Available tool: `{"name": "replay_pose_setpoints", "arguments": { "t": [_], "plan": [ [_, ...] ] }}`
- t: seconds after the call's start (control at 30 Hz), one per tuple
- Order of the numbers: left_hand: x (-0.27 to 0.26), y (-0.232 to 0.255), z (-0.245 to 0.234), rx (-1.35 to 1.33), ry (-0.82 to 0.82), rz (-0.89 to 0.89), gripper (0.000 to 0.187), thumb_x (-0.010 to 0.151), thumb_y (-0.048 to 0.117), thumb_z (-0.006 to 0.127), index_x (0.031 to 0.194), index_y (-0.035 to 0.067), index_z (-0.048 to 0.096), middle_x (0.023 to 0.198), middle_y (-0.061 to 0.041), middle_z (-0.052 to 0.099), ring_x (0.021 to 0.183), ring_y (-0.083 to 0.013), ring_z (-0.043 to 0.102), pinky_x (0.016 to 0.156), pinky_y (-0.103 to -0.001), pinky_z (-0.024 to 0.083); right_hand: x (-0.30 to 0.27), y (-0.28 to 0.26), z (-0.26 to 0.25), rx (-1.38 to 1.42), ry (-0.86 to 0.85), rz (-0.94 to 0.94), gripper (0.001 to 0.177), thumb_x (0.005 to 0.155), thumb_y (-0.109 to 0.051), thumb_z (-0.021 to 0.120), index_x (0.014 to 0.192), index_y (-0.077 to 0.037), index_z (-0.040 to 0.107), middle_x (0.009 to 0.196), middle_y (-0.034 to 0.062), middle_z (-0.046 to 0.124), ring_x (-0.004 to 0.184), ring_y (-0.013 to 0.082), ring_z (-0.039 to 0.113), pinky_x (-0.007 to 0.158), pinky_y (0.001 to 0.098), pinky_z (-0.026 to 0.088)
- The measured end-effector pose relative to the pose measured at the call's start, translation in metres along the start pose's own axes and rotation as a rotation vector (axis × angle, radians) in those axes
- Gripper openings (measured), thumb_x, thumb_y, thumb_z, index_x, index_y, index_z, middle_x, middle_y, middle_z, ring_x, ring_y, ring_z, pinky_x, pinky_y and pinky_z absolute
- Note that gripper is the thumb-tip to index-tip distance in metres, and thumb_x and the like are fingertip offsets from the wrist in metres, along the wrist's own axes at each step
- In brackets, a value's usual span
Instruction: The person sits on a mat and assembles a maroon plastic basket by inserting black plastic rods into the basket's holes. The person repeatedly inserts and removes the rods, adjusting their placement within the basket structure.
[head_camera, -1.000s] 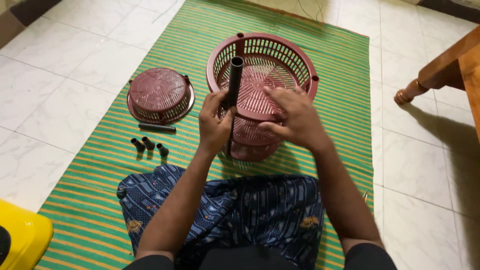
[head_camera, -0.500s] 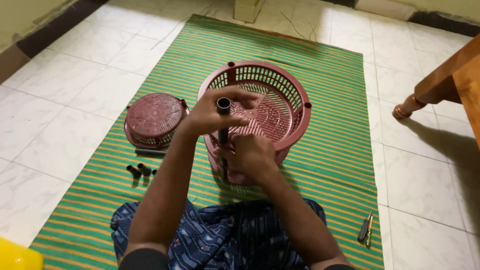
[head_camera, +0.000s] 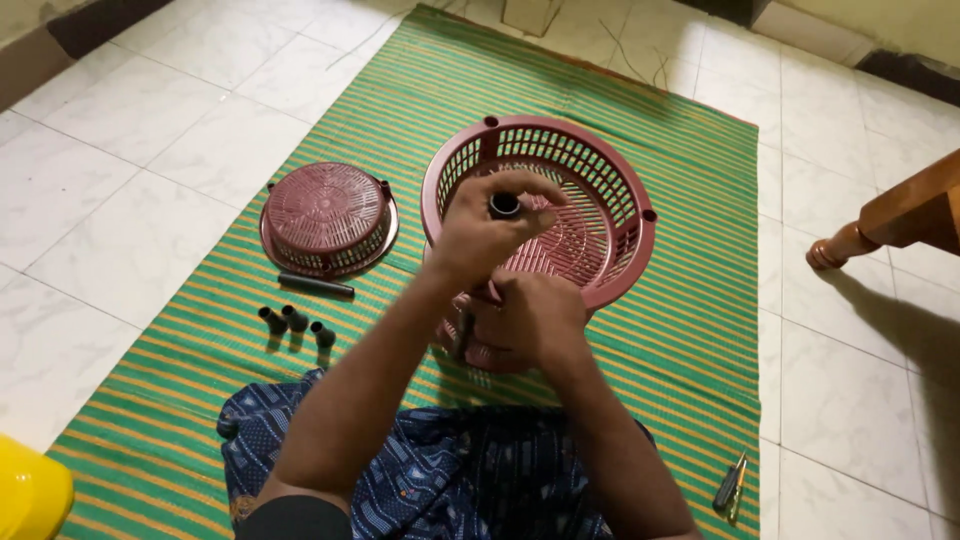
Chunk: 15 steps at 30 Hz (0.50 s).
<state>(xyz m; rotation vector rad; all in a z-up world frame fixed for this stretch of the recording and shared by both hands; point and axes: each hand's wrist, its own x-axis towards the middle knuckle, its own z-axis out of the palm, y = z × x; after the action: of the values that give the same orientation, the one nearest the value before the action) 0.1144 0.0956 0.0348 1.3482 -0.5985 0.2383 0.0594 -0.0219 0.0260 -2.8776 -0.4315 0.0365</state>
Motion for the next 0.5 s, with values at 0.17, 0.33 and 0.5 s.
{"name": "replay_pose_setpoints", "arguments": {
  "t": [0.17,0.33,0.5],
  "plan": [
    [-0.009,0.004,0.006,0.155,0.086,0.054,0.018,0.093,0.009,0.078,0.111,0.005,0.076,0.092,0.0,0.068,0.085,-0.0058,0.062,0.075,-0.023,0.049,-0.008,-0.004,-0.008,-0.01,0.073,-0.014,0.036,0.081,-0.056,0.065,0.086,-0.023,0.077,0.078,0.0118,0.073,0.075,0.0366,0.072,0.069,0.0503,0.055],
    [0.015,0.019,-0.039,-0.296,-0.577,-0.049,0.038,0.088,0.015,0.079,0.124,0.004,0.073,0.093,0.0,0.068,0.086,-0.0068,0.065,0.076,-0.024,0.053,-0.013,-0.013,-0.012,0.038,0.023,0.024,0.04,0.082,-0.062,0.065,0.084,-0.024,0.077,0.075,0.0089,0.073,0.074,0.0341,0.072,0.069,0.0499,0.055],
    [0.01,0.01,-0.026,-0.308,-0.459,-0.288,0.031,0.086,0.005,0.08,0.117,0.002,0.076,0.072,0.001,0.062,0.054,-0.0023,0.047,0.046,-0.022,0.034,-0.013,-0.003,-0.006,0.083,0.077,0.005,0.04,0.076,-0.062,0.069,0.085,-0.023,0.077,0.076,0.0075,0.074,0.073,0.0328,0.072,0.066,0.0492,0.055]
  ]
}}
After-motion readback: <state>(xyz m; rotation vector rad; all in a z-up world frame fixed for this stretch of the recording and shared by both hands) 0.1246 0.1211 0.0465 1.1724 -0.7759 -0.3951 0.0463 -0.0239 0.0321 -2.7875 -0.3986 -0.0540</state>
